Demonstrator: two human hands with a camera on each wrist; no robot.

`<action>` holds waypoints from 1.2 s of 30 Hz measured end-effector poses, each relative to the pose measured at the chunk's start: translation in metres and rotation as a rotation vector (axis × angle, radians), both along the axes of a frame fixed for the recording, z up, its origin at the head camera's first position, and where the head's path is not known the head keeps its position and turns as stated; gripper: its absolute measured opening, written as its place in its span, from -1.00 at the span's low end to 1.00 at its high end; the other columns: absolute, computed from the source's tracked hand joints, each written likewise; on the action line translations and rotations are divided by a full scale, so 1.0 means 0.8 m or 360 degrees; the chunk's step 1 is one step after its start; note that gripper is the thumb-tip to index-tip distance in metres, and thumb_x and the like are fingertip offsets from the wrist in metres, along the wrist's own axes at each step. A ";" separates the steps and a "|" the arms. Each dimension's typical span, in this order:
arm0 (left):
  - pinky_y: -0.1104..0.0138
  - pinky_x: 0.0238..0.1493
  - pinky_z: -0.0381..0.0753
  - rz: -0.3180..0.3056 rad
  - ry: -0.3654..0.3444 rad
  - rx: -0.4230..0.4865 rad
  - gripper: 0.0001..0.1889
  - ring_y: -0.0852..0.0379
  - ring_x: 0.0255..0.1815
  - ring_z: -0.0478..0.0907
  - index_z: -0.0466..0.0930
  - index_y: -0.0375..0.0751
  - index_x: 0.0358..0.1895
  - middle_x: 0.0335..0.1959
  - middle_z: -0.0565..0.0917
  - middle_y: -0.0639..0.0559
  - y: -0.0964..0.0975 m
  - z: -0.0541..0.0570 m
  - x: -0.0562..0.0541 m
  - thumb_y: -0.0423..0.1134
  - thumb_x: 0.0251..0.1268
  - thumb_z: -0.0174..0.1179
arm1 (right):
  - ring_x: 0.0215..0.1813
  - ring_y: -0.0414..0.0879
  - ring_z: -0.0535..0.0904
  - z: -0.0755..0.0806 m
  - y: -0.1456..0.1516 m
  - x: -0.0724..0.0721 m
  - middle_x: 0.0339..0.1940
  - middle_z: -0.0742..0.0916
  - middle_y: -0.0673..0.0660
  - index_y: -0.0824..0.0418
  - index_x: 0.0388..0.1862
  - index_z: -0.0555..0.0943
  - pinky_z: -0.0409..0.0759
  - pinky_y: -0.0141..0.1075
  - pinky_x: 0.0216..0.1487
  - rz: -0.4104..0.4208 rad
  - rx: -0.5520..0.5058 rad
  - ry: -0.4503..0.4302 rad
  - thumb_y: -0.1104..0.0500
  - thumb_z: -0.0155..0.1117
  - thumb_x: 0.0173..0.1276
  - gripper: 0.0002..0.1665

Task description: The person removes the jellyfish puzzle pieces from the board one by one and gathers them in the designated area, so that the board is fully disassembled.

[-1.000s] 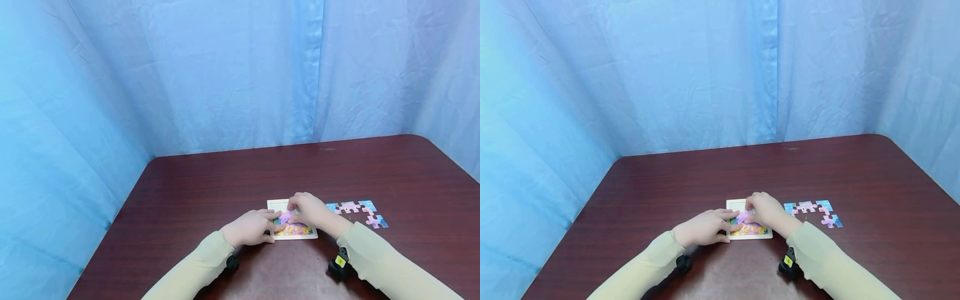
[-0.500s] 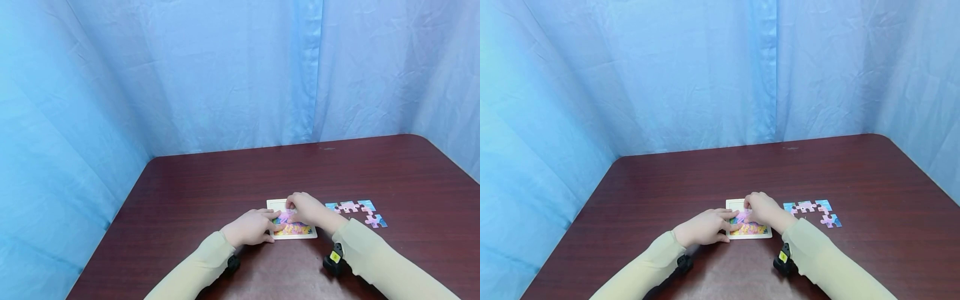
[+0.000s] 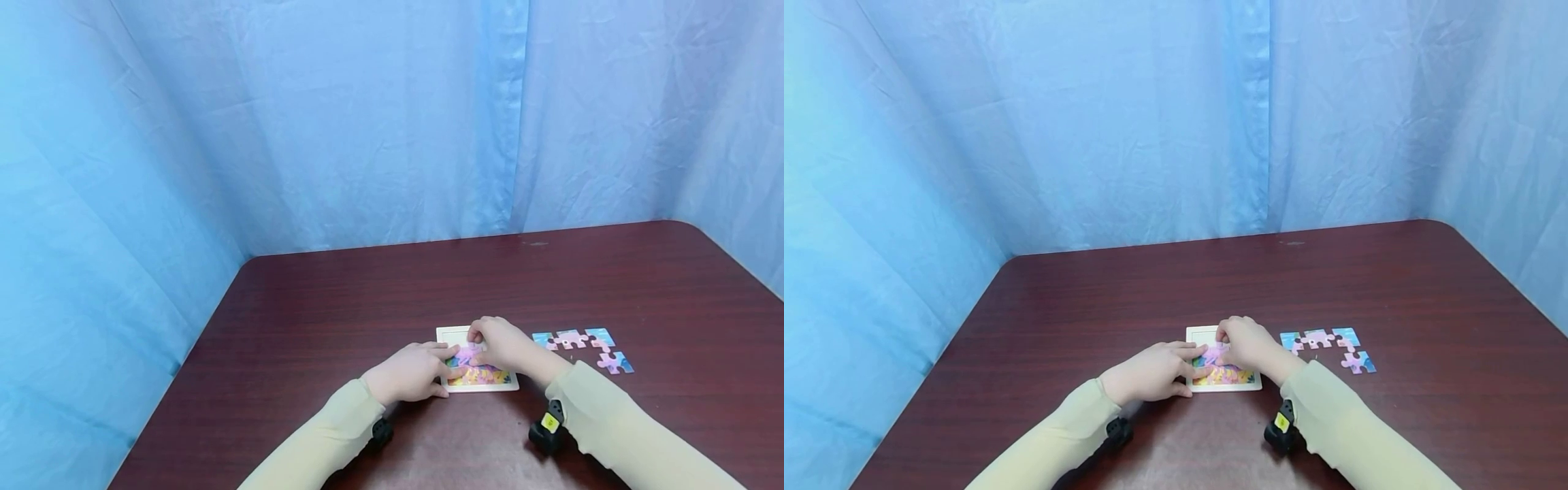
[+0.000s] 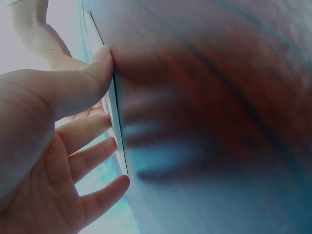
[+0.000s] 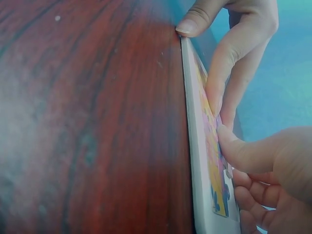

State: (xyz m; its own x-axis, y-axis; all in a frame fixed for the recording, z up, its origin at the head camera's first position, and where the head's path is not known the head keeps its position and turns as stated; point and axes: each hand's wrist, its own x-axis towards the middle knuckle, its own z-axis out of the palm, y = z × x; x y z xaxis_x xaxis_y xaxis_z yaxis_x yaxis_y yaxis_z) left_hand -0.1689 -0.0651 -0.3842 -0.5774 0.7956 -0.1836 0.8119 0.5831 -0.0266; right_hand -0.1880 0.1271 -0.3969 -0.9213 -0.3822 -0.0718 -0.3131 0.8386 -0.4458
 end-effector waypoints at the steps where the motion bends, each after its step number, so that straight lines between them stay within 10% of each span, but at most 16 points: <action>1: 0.34 0.22 0.42 0.0004 -0.0006 0.0001 -0.53 0.13 0.36 0.34 0.49 0.25 0.23 0.37 0.37 0.06 0.000 0.001 0.000 0.04 0.21 0.23 | -0.32 -0.10 0.43 0.000 0.000 0.000 -0.42 0.57 0.03 0.20 -0.34 0.57 0.51 -0.19 -0.16 0.0003 -0.0005 -0.0002 0.26 0.50 0.01 -0.73; 19: 0.32 0.20 0.44 0.0035 -0.0015 -0.0027 -0.53 0.15 0.37 0.32 0.47 0.27 0.24 0.39 0.35 0.08 0.002 0.002 0.001 0.02 0.23 0.23 | -0.32 -0.14 0.41 -0.013 0.016 -0.007 -0.42 0.54 0.00 0.17 -0.31 0.49 0.40 -0.28 -0.24 -0.0004 -0.0356 -0.0134 0.25 0.51 0.01 -0.65; 36: 0.31 0.22 0.42 0.0046 -0.0054 -0.0018 -0.51 0.12 0.38 0.32 0.46 0.28 0.25 0.39 0.35 0.08 0.001 0.000 0.002 0.03 0.22 0.22 | -0.40 -0.20 0.42 -0.015 0.023 0.000 -0.47 0.54 -0.05 0.12 -0.31 0.51 0.44 -0.40 -0.37 0.0080 -0.0475 0.0051 0.23 0.56 -0.06 -0.60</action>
